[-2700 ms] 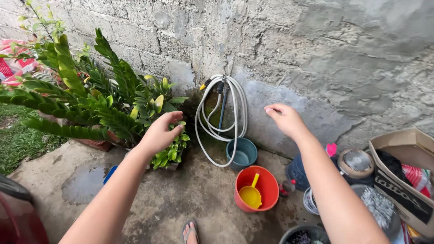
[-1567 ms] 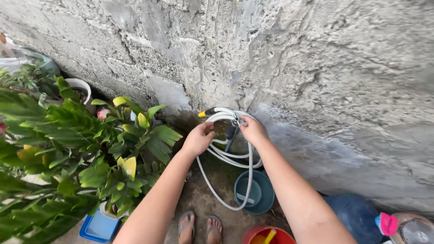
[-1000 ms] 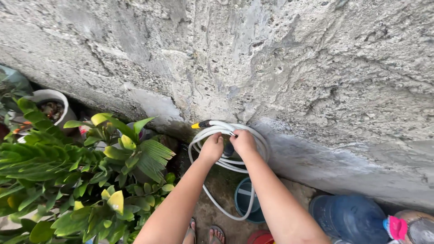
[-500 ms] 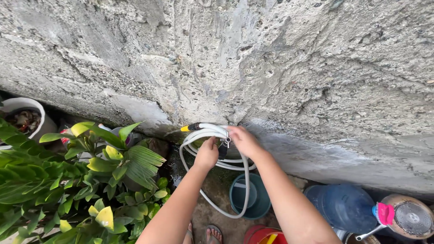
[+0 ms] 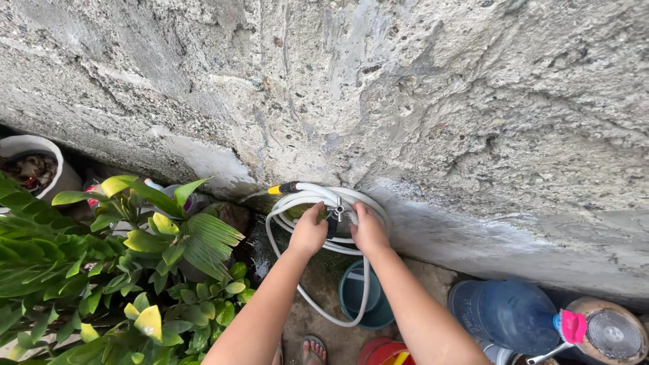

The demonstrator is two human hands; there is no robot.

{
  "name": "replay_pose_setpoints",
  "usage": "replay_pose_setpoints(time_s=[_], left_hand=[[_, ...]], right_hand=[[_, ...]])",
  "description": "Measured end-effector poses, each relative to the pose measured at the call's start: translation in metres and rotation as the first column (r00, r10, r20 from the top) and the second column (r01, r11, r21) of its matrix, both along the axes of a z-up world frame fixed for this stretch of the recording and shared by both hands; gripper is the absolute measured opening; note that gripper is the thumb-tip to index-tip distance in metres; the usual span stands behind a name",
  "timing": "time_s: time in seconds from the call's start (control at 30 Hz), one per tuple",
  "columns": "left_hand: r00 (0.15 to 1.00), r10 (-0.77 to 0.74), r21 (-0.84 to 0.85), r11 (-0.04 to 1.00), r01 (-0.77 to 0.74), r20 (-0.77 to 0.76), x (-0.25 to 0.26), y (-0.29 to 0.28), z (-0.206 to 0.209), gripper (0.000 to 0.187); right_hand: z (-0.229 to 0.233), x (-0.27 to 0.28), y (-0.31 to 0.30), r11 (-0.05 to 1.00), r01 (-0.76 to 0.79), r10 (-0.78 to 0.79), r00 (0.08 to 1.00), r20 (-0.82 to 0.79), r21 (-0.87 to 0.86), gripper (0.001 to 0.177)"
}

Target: Watering potted plants with a garden hose and preparing a bucket of water.

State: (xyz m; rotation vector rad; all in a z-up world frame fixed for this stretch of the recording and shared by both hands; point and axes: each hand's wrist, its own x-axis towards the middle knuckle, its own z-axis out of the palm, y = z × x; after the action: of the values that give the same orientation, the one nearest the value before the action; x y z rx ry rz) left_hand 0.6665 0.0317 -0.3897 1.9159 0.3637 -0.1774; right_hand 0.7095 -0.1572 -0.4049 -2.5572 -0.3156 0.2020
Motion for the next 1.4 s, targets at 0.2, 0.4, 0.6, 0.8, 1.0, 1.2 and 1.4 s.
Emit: replay_pose_setpoints(time_s=[0.2, 0.4, 0.6, 0.8, 1.0, 1.2, 1.4], left_hand=[[0.994, 0.107, -0.082, 0.991, -0.107, -0.002, -0.001, 0.001, -0.007, 0.053], [0.946, 0.227, -0.575, 0.753, -0.320, -0.230, 0.009, -0.024, 0.061, 0.044], [0.816, 0.376, -0.710, 0.411, -0.571, -0.439, 0.004, -0.027, 0.069, 0.022], [0.756, 0.453, -0.740, 0.263, -0.619, -0.472, -0.042, -0.023, 0.062, 0.025], [0.785, 0.457, -0.718, 0.362, -0.594, -0.419, -0.068, -0.023, 0.067, 0.029], [0.739, 0.477, -0.691, 0.317, -0.650, -0.476, -0.075, -0.018, 0.080, 0.029], [0.737, 0.490, -0.716, 0.283, -0.639, -0.465, -0.073, -0.014, 0.070, 0.025]], right_hand=[[0.043, 0.019, -0.013, 0.994, 0.099, -0.102, 0.994, 0.041, 0.053, 0.046], [0.086, -0.015, -0.014, 0.963, 0.041, -0.027, 0.998, -0.053, 0.266, 0.043], [0.105, -0.036, -0.014, 0.851, -0.334, 0.381, 0.924, -0.038, 0.405, 0.030], [0.059, 0.012, -0.024, 0.976, -0.001, -0.028, 0.991, -0.128, -0.218, 0.103], [0.016, 0.017, -0.004, 0.946, 0.118, -0.123, 0.992, 0.005, -0.301, 0.098], [-0.015, 0.030, -0.009, 0.947, 0.130, -0.076, 0.979, 0.188, -0.294, 0.062], [-0.036, 0.041, -0.026, 0.970, 0.030, 0.034, 0.966, 0.255, -0.242, 0.055]])
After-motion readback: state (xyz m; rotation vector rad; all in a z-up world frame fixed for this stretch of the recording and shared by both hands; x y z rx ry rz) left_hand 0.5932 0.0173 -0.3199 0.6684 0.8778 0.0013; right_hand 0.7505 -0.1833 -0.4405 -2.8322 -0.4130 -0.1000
